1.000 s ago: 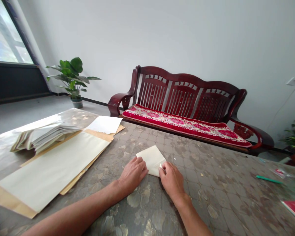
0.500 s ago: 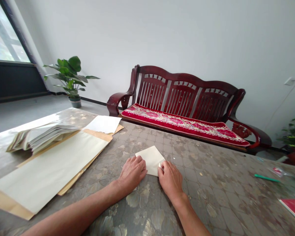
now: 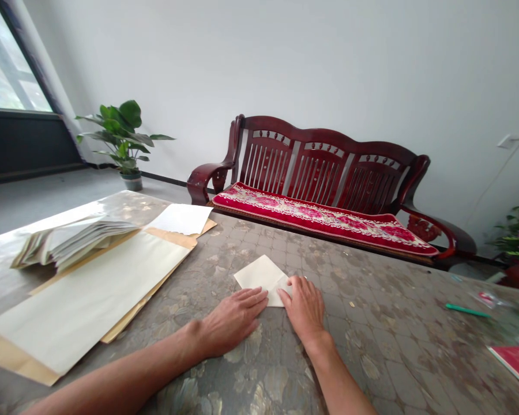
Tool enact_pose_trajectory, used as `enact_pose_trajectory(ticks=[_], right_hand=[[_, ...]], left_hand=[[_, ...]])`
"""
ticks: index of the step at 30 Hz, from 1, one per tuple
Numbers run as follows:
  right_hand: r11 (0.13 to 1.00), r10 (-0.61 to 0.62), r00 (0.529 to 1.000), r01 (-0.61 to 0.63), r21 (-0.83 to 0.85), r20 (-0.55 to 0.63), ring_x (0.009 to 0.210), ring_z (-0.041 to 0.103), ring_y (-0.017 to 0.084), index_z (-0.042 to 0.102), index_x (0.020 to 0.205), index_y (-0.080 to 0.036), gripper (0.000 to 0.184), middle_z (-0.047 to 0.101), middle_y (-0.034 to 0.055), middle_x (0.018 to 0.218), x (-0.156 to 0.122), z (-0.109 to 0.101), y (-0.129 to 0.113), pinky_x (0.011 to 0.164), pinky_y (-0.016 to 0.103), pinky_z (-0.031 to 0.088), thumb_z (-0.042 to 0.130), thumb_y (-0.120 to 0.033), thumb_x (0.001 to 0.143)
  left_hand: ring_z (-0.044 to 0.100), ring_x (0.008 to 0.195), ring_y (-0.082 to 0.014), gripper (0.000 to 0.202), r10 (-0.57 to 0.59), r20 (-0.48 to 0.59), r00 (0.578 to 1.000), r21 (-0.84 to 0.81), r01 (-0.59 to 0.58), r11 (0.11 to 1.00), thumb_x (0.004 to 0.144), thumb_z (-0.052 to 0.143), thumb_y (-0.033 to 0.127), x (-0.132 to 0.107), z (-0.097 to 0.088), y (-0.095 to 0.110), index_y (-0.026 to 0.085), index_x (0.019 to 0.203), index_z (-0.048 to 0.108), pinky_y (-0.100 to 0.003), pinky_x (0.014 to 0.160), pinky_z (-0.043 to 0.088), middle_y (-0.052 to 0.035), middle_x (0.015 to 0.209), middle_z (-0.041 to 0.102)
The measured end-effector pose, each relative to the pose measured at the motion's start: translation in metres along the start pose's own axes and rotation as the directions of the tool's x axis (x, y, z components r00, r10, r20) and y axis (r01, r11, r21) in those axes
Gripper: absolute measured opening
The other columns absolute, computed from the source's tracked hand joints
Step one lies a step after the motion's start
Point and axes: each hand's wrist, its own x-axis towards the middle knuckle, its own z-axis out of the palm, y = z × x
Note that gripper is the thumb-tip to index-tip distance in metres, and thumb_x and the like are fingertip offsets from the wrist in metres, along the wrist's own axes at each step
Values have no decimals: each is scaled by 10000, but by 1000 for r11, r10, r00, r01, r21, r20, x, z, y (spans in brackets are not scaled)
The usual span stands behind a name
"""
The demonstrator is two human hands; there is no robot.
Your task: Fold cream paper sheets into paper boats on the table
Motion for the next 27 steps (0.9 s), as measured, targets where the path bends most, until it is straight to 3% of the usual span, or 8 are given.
enact_pose_trajectory(ticks=[4, 7, 10, 13, 17, 20, 24, 27], right_hand=[[995, -103, 990, 102, -14, -97, 906, 579, 234, 644, 938, -216, 153, 680, 61, 940, -8, -7, -10, 791, 357, 414, 508, -284, 948], [974, -201, 972, 211, 78, -124, 1070, 571, 224, 630, 1148, -197, 280, 669, 81, 1150, -23, -9, -23, 947, 387, 417, 411, -259, 984], [946, -303, 951, 308, 98, -59, 1296, 461, 231, 512, 1364, -157, 419, 557, 97, 1386, -37, -6, -29, 1114, 427, 322, 393, -298, 988], [937, -343, 936, 335, 98, 82, 1386, 375, 232, 434, 1441, -140, 509, 454, 95, 1487, -44, -4, -26, 1161, 445, 278, 362, -382, 1000], [938, -343, 914, 322, 127, 217, 1444, 275, 220, 293, 1516, -171, 595, 308, 69, 1566, -46, -4, -19, 1174, 447, 276, 307, -475, 1005], [940, -338, 905, 311, 140, 257, 1459, 235, 210, 236, 1534, -205, 601, 262, 52, 1583, -45, -5, -11, 1180, 451, 265, 288, -488, 1005], [962, -272, 919, 251, 107, 285, 1457, 243, 218, 265, 1526, -198, 596, 265, 70, 1579, -36, 1, 9, 1175, 473, 257, 275, -484, 1004], [993, -117, 960, 111, 38, 253, 1424, 319, 269, 385, 1477, -156, 564, 374, 123, 1528, -26, 5, 22, 1160, 536, 253, 352, -422, 982]], left_hand=[[413, 1360, -273, 520, -63, -8, 998, 158, 64, 985, 980, 422, 414, -5, 10, 11, 107, 1400, 435, -387, 1118, 320, -143, 1461, 472], [382, 1375, -282, 513, -117, -30, 993, 243, 121, 962, 985, 401, 418, -4, 20, 16, 108, 1389, 464, -404, 1101, 323, -151, 1468, 462], [393, 1351, -282, 477, -149, -35, 988, 299, 153, 942, 983, 401, 375, -2, 22, 19, 123, 1378, 489, -414, 1065, 349, -146, 1467, 463], [427, 1302, -291, 429, -134, 6, 991, 339, 124, 933, 968, 414, 323, -1, 15, 21, 114, 1316, 551, -426, 1014, 382, -164, 1455, 464], [404, 1303, -314, 288, -68, 77, 995, 361, 36, 932, 913, 505, 289, -3, 5, 21, 158, 1103, 677, -447, 963, 395, -161, 1429, 476], [440, 1253, -304, 277, -86, 80, 993, 350, 53, 935, 944, 474, 321, -3, 2, 20, 184, 1048, 691, -441, 941, 404, -138, 1402, 502], [505, 1128, -279, 398, -165, 39, 986, 343, 142, 929, 989, 388, 379, -4, 2, 22, 137, 1208, 616, -423, 910, 432, -154, 1376, 516], [497, 1122, -288, 383, -191, 35, 981, 304, 171, 937, 982, 413, 380, -3, 6, 29, 126, 1168, 631, -433, 922, 437, -158, 1323, 536]])
